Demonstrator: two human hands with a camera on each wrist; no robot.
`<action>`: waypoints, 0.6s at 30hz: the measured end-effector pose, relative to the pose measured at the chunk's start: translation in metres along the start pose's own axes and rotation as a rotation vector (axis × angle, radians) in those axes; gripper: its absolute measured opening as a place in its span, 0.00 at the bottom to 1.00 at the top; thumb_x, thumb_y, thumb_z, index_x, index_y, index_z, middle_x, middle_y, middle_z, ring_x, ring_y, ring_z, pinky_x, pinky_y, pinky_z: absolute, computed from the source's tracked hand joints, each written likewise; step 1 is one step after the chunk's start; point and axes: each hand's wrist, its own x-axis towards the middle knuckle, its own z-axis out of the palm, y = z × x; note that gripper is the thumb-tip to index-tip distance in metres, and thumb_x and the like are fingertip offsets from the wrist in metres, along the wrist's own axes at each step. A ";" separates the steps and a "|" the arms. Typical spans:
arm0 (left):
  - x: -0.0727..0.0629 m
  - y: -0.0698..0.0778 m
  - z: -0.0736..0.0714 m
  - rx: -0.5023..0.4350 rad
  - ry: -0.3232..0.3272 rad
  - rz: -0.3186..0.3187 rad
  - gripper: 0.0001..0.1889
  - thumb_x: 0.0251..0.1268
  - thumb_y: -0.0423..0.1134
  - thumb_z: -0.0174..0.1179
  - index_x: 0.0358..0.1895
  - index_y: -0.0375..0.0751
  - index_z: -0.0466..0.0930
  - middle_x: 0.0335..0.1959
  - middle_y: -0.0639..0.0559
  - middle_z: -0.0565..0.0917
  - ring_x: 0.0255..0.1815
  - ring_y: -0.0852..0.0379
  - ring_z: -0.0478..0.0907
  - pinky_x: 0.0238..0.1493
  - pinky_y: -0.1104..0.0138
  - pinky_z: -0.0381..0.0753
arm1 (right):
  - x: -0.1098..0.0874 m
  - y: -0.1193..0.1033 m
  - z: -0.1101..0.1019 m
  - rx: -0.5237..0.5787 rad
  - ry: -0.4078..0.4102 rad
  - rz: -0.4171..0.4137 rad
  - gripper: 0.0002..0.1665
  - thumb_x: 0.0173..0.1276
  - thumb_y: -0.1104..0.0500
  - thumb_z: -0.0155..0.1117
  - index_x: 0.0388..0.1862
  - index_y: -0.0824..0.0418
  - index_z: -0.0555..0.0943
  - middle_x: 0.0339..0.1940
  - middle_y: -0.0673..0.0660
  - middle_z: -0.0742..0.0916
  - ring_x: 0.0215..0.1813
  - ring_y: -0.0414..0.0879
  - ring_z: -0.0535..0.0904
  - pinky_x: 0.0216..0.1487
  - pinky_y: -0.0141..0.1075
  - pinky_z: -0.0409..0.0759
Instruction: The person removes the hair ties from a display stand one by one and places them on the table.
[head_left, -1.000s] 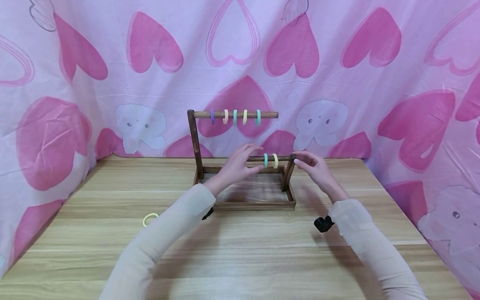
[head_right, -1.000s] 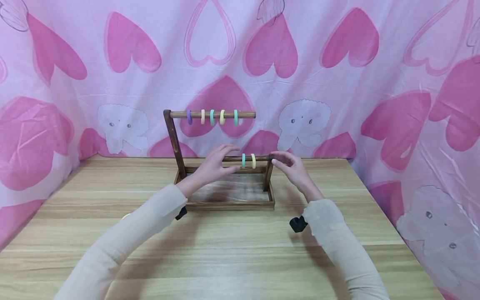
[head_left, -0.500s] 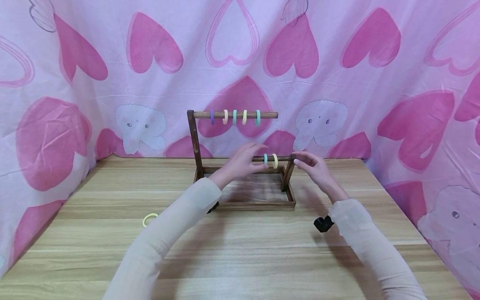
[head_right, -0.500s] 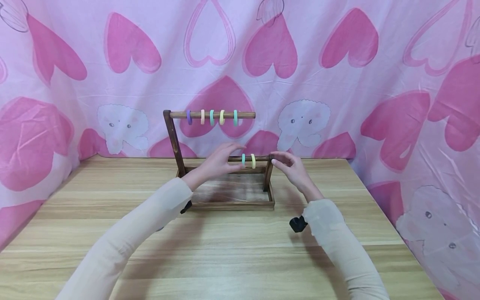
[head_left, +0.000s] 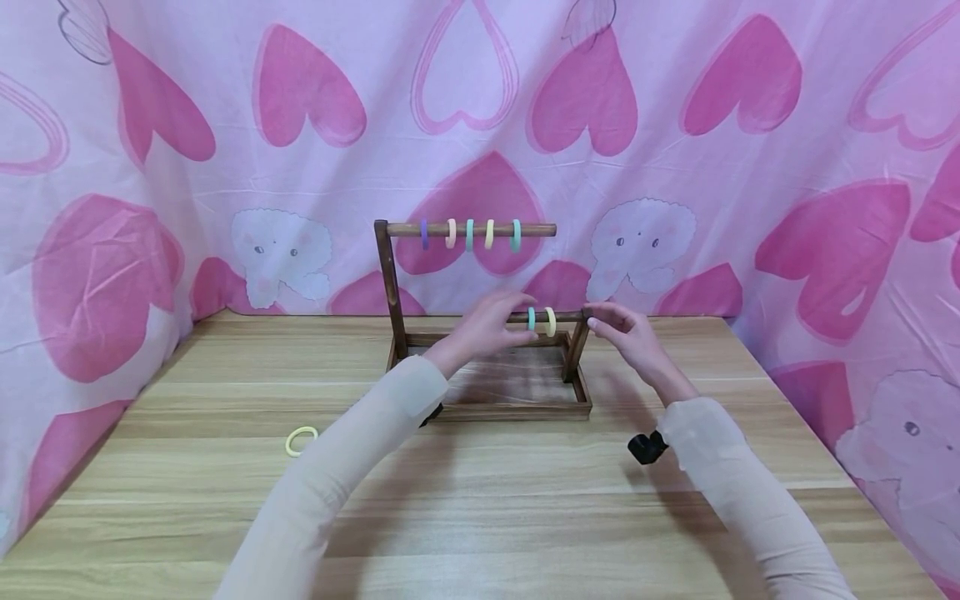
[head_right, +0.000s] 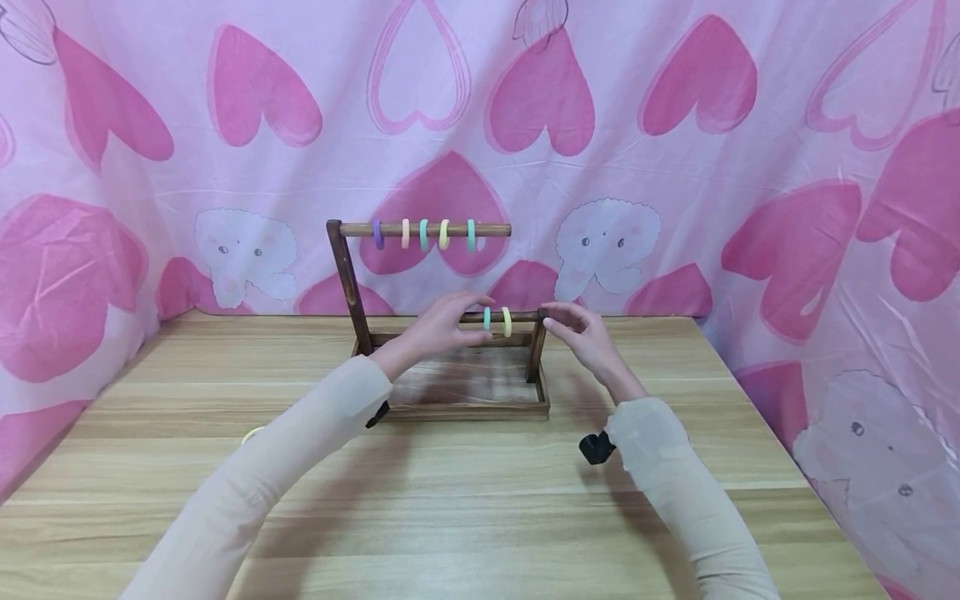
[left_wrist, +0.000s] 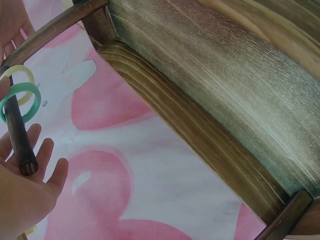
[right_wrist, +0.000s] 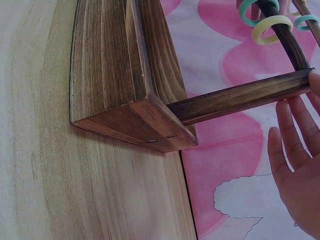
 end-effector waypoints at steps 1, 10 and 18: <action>0.000 0.000 0.001 -0.001 0.000 0.001 0.28 0.51 0.48 0.63 0.56 0.41 0.70 0.52 0.52 0.74 0.54 0.58 0.67 0.54 0.69 0.62 | 0.000 0.000 0.000 0.002 0.000 0.000 0.26 0.63 0.54 0.57 0.56 0.68 0.70 0.52 0.57 0.77 0.51 0.41 0.72 0.47 0.31 0.71; 0.001 0.000 0.004 -0.025 0.009 0.000 0.26 0.51 0.45 0.64 0.55 0.43 0.71 0.50 0.53 0.75 0.51 0.57 0.71 0.52 0.68 0.65 | 0.000 0.000 -0.001 0.010 0.006 -0.009 0.25 0.62 0.54 0.58 0.55 0.66 0.72 0.51 0.56 0.78 0.50 0.41 0.73 0.46 0.30 0.71; -0.001 0.000 0.002 -0.016 0.017 0.011 0.23 0.52 0.45 0.63 0.53 0.44 0.72 0.49 0.54 0.76 0.50 0.57 0.71 0.51 0.68 0.65 | 0.001 0.001 -0.001 -0.003 0.008 0.004 0.26 0.62 0.53 0.58 0.55 0.67 0.71 0.51 0.56 0.78 0.50 0.41 0.73 0.47 0.30 0.71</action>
